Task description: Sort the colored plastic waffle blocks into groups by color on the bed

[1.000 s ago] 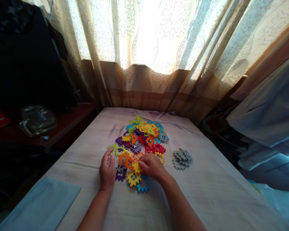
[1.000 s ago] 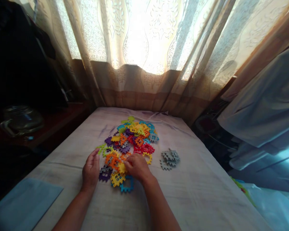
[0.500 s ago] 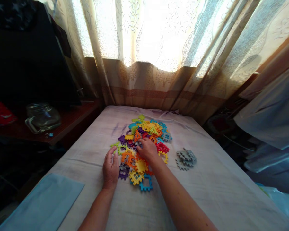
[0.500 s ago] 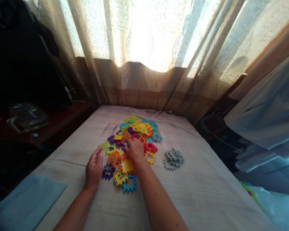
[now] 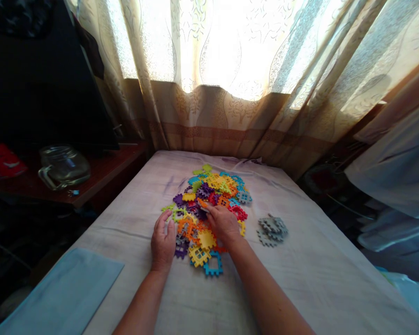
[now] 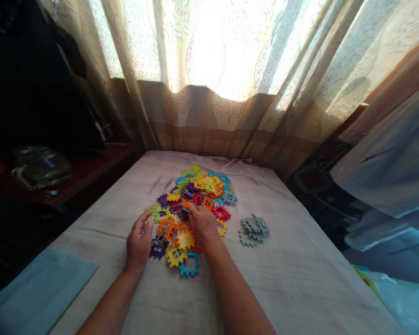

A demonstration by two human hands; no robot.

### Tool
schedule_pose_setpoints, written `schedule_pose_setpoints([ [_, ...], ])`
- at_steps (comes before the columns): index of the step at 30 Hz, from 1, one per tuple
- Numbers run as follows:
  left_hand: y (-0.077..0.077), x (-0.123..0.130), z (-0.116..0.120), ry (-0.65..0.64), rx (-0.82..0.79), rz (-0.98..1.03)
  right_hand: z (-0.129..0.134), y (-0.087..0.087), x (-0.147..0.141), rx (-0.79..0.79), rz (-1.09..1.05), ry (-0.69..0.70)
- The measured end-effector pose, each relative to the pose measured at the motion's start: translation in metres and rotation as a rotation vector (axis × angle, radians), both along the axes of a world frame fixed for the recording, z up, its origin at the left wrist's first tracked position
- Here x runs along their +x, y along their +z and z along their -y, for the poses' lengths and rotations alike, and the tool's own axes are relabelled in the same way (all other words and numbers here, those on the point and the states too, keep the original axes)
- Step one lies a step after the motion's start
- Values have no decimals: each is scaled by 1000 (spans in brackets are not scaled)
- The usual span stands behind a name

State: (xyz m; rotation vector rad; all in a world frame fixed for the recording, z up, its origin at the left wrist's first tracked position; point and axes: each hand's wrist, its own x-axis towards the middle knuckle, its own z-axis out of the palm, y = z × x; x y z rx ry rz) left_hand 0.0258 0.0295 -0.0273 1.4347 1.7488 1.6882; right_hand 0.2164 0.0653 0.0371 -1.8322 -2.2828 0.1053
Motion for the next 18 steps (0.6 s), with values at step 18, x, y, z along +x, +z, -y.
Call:
schedule_pose_setpoints([
  [18,-3,-4,-3,-29,8,0,23,6,167,127,-444,-599],
])
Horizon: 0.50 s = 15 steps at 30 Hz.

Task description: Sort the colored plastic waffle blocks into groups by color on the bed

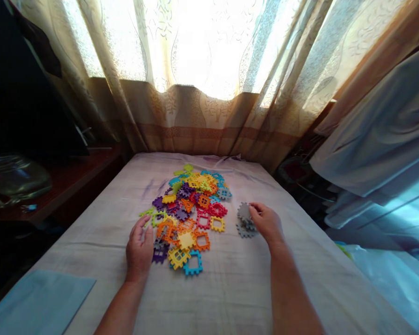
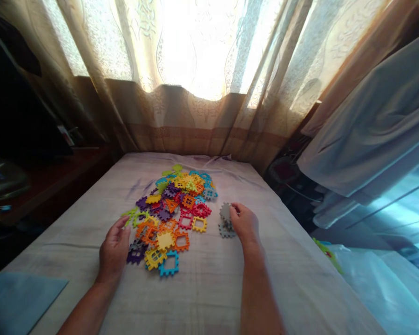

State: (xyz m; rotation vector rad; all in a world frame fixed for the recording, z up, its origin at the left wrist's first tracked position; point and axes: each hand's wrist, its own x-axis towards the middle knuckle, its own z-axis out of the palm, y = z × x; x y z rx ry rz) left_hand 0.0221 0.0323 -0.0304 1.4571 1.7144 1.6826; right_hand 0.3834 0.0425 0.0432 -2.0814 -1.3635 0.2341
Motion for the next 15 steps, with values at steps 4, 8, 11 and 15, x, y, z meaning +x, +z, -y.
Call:
schedule_pose_setpoints([
  [4,0,0,1,-1,-17,1,1,-9,15,-56,65,-81],
  [8,0,-1,1,2,-24,-6,8,-7,20,-129,177,-193],
  [11,-1,-1,0,-3,-15,-6,10,-1,16,-100,211,-220],
  [15,-2,-1,-1,-7,5,-2,2,3,-13,63,194,-30],
])
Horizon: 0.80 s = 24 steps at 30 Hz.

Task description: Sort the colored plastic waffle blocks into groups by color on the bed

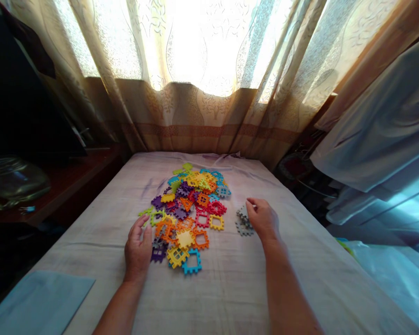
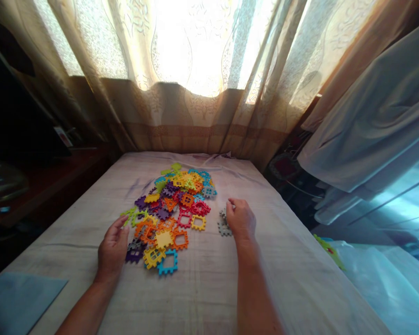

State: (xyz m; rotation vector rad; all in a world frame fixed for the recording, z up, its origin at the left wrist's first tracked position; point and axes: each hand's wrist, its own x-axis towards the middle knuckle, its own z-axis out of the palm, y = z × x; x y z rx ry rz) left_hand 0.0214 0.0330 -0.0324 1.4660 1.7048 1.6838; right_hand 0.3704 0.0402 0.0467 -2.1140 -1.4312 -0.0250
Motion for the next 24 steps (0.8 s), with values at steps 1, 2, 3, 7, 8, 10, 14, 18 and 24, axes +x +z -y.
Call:
schedule_pose_setpoints([
  [1,0,0,0,0,2,-1,-2,0,-12,25,-7,78],
  [2,-1,0,0,0,5,-3,-3,-1,-27,38,-14,164],
  [3,-1,0,0,0,6,-6,-4,-2,-42,37,-21,250],
  [7,-1,0,0,11,10,-20,-1,-11,-100,-72,-4,519],
  [8,0,0,0,14,9,-21,0,-14,-111,-111,13,539],
  [10,0,1,1,16,11,-23,-1,-19,-126,-173,59,530],
  [14,0,1,0,4,30,-28,-12,-22,-137,-221,157,437],
  [18,-1,2,0,8,32,-32,-25,-19,-141,-227,225,438],
  [24,1,3,1,6,13,-36,-34,-20,-147,-240,239,474],
])
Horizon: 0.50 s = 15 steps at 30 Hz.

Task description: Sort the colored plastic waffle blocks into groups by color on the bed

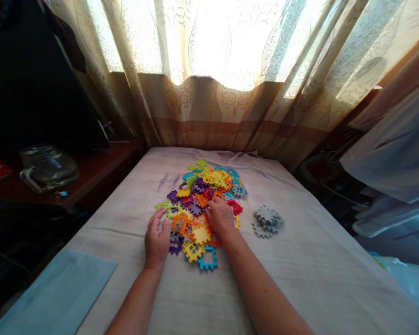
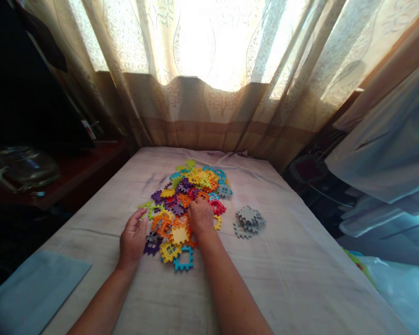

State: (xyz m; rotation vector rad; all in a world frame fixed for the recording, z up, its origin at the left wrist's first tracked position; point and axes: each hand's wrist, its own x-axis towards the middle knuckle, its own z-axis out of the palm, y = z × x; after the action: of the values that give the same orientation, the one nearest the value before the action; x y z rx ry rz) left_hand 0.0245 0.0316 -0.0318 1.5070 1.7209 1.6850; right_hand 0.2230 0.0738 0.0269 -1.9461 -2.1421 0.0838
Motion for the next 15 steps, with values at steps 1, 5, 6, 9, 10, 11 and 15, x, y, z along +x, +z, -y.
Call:
schedule_pose_setpoints([
  [1,1,0,0,0,-1,1,0,0,0,9,-4,15],
  [5,2,1,1,5,0,15,7,3,4,122,-60,64],
  [6,2,2,1,5,2,16,10,5,7,154,-89,66],
  [9,3,2,1,6,6,10,19,15,19,195,-186,29],
  [10,3,1,1,4,5,6,22,18,26,183,-217,-1],
  [11,3,1,1,2,5,4,24,21,34,162,-247,-38],
  [15,5,1,2,-3,13,4,34,30,81,113,-343,-250],
])
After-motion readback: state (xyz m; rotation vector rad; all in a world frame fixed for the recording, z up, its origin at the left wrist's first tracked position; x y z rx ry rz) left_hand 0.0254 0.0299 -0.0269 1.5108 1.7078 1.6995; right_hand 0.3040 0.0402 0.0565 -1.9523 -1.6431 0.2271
